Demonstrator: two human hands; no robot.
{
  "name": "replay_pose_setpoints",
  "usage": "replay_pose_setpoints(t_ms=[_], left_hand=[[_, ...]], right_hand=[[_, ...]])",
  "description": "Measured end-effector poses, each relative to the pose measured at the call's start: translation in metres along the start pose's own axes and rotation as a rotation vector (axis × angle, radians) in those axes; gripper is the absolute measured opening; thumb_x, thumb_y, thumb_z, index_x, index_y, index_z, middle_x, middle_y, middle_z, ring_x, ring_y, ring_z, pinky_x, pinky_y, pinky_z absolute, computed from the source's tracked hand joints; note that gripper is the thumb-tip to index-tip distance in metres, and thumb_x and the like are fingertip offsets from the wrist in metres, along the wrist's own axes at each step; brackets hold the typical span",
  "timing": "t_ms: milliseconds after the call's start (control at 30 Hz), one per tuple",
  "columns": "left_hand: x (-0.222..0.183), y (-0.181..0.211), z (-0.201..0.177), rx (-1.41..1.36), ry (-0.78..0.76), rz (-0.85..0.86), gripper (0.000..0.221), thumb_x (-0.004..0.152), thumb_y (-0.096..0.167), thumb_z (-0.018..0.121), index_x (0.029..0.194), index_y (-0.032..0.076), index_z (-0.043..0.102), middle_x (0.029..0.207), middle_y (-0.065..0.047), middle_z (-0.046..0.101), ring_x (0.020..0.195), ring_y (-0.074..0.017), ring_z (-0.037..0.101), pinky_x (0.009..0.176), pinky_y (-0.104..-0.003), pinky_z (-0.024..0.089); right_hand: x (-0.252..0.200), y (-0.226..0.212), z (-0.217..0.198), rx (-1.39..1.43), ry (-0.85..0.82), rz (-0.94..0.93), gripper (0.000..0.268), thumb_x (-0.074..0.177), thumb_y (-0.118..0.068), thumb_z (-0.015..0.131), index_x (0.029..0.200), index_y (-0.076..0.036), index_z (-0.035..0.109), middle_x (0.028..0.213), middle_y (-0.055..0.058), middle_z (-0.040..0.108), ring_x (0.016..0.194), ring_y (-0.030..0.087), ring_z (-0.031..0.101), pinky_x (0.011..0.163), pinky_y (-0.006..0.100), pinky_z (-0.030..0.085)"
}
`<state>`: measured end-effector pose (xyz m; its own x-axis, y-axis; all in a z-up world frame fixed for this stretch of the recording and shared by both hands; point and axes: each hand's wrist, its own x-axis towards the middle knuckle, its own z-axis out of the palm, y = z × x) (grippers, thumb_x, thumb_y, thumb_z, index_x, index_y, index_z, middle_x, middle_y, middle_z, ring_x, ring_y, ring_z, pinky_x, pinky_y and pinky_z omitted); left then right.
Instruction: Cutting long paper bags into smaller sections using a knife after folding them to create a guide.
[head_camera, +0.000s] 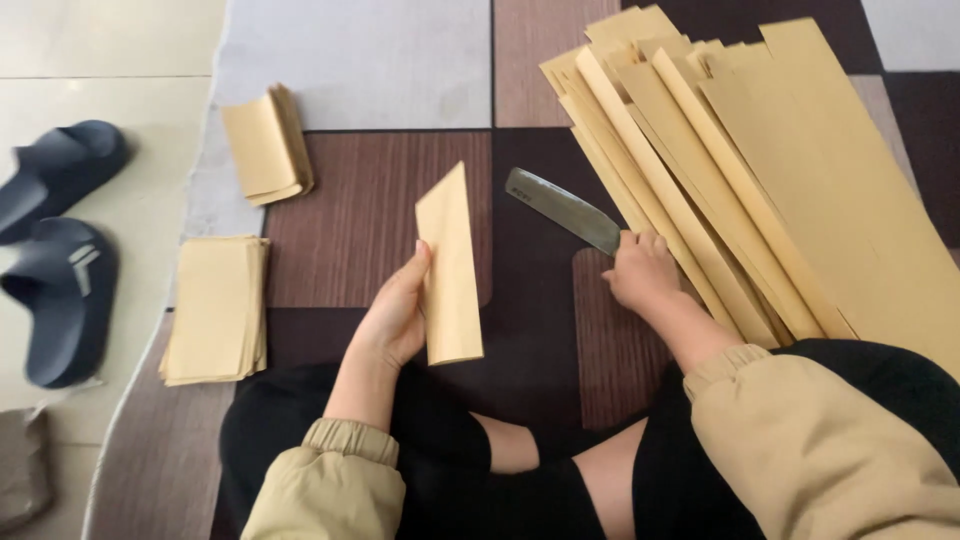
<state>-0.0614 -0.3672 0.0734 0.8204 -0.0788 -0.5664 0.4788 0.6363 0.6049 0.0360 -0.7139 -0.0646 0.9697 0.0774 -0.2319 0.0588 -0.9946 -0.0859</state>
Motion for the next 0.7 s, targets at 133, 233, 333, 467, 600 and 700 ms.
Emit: replay_pose_setpoints(t_ms=[133, 233, 333, 467, 600, 700], left_hand=[[-0.015, -0.001, -0.021, -0.023, 0.02, -0.093, 0.061, 0.101, 0.053, 0.065, 0.134, 0.002, 0.065, 0.116, -0.019, 0.076, 0.097, -0.0338, 0.079, 0.075, -0.047, 0.067], [-0.023, 0.009, -0.038, -0.057, 0.063, -0.102, 0.064, 0.102, 0.053, 0.064, 0.138, 0.0, 0.063, 0.118, -0.019, 0.075, 0.1, -0.0346, 0.077, 0.078, -0.047, 0.066], [-0.03, 0.021, -0.063, -0.041, 0.144, -0.08, 0.062, 0.109, 0.045, 0.055, 0.146, -0.005, 0.056, 0.126, -0.018, 0.069, 0.108, -0.0317, 0.073, 0.087, -0.042, 0.063], [0.044, 0.003, -0.145, -0.253, 0.297, -0.049, 0.059, 0.115, 0.036, 0.043, 0.156, -0.007, 0.038, 0.148, -0.027, 0.056, 0.136, -0.0432, 0.058, 0.107, -0.054, 0.053], [0.061, 0.005, -0.156, -0.335, 0.343, 0.025, 0.059, 0.112, 0.038, 0.051, 0.154, -0.002, 0.04, 0.144, -0.024, 0.06, 0.13, -0.0424, 0.065, 0.104, -0.059, 0.056], [0.068, 0.005, -0.159, -0.325, 0.369, 0.033, 0.06, 0.113, 0.039, 0.049, 0.156, -0.001, 0.038, 0.146, -0.023, 0.059, 0.131, -0.0413, 0.064, 0.105, -0.058, 0.056]], right_hand=[[-0.012, -0.008, -0.024, 0.125, -0.016, -0.068, 0.063, 0.089, -0.036, 0.073, 0.14, -0.003, 0.054, 0.125, 0.022, 0.061, 0.123, 0.046, 0.06, 0.111, 0.05, 0.046], [-0.05, -0.038, -0.091, 0.4, 0.128, -0.132, 0.058, 0.079, -0.012, 0.07, 0.131, 0.01, 0.055, 0.109, 0.035, 0.065, 0.111, 0.056, 0.066, 0.099, 0.057, 0.052], [-0.076, -0.036, -0.127, 0.36, 0.266, -0.243, 0.077, 0.076, -0.019, 0.072, 0.147, 0.003, 0.055, 0.111, 0.027, 0.059, 0.103, 0.053, 0.067, 0.088, 0.057, 0.056], [-0.111, -0.021, -0.15, 0.567, 0.366, -0.534, 0.06, 0.079, -0.035, 0.088, 0.136, -0.024, 0.075, 0.1, 0.006, 0.07, 0.094, 0.028, 0.073, 0.082, 0.036, 0.057], [-0.129, -0.03, -0.163, 0.61, 0.22, -0.693, 0.048, 0.075, -0.031, 0.091, 0.122, -0.022, 0.082, 0.086, 0.007, 0.078, 0.074, 0.027, 0.075, 0.07, 0.036, 0.059], [-0.119, -0.025, -0.154, 0.451, 0.236, -0.704, 0.046, 0.075, -0.04, 0.091, 0.119, -0.03, 0.082, 0.085, -0.005, 0.076, 0.078, 0.019, 0.077, 0.071, 0.029, 0.06]])
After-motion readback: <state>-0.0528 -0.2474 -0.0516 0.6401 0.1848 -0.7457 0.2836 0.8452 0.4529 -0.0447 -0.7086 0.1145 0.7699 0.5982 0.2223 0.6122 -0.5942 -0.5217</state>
